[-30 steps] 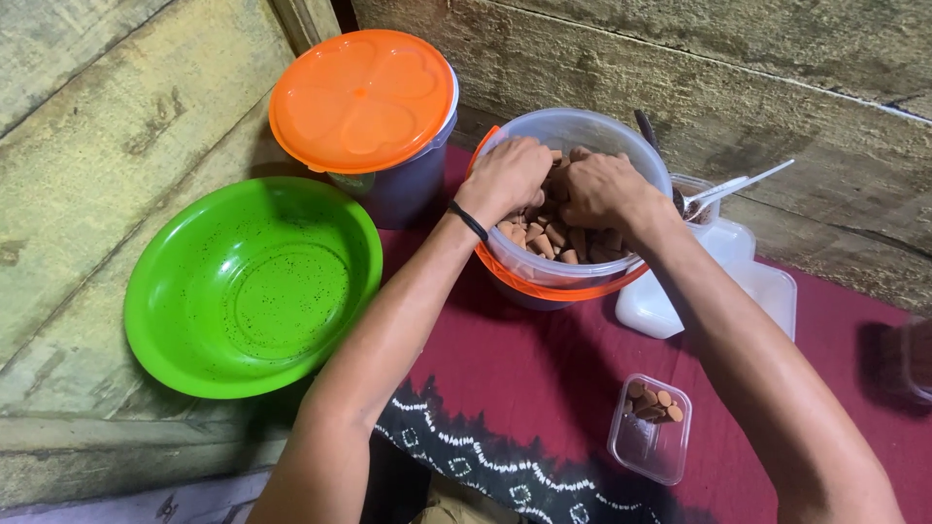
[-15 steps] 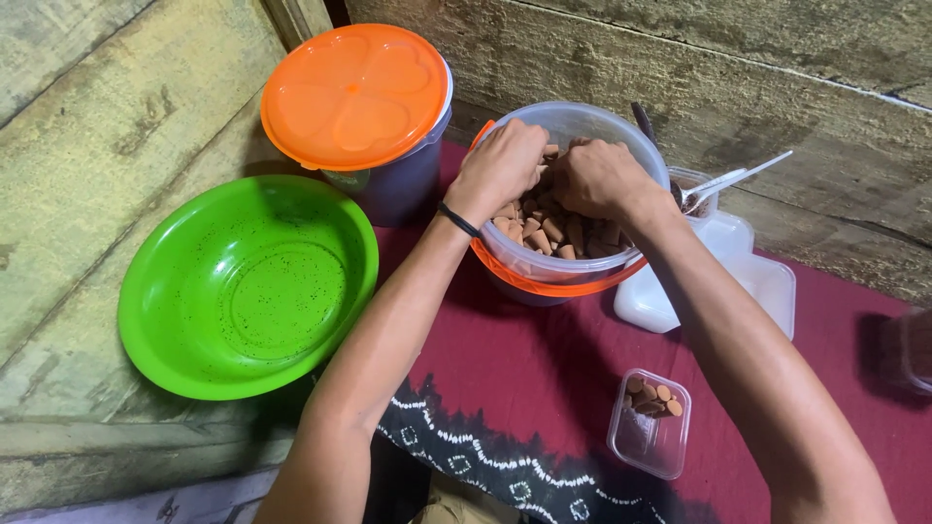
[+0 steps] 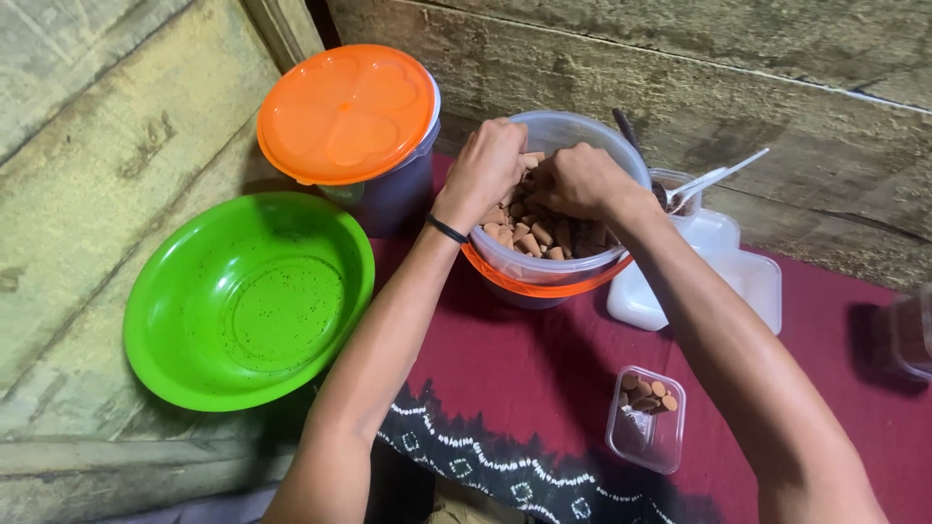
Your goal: The person sits on the floor and transfers small, brown, cone-shaped clay pieces from a large orange bucket into a small, clear plastic container. They handle the pieces by hand, picking them up and placing them into the container.
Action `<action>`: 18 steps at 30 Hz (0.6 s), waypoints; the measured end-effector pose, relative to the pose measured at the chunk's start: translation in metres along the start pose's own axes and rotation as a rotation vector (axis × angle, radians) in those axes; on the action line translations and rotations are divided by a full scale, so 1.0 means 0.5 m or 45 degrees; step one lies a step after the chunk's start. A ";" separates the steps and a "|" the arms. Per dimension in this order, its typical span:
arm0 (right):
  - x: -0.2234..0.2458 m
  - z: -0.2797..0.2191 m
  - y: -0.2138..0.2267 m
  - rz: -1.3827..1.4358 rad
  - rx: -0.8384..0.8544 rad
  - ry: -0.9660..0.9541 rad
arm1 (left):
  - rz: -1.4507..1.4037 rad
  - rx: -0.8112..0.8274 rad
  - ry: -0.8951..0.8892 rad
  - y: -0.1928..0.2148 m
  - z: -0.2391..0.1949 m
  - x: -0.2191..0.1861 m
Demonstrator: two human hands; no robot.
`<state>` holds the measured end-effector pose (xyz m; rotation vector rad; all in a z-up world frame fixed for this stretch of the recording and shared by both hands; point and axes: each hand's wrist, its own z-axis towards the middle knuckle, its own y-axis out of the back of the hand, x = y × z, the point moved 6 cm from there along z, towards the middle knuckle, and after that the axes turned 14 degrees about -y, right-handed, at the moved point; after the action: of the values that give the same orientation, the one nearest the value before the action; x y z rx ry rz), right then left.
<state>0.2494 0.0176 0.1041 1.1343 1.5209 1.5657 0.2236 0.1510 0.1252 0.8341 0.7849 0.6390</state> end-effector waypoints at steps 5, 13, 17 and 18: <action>-0.062 0.025 -0.006 0.125 -0.072 -0.048 | 0.050 -0.273 -0.087 -0.006 0.014 0.023; -0.133 -0.322 0.214 0.924 -0.401 0.093 | -0.314 -0.974 -0.349 0.190 -0.140 -0.252; -0.237 -0.498 0.113 1.222 -0.460 -0.019 | -0.287 -0.793 -0.429 0.156 -0.251 -0.412; -0.267 -0.532 0.069 1.305 -0.435 -0.072 | -0.387 -0.696 -0.375 0.125 -0.277 -0.434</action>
<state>0.0638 -0.2158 0.1356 1.8496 0.5408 2.2738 -0.0208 0.0751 0.1927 0.2875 0.4220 0.4141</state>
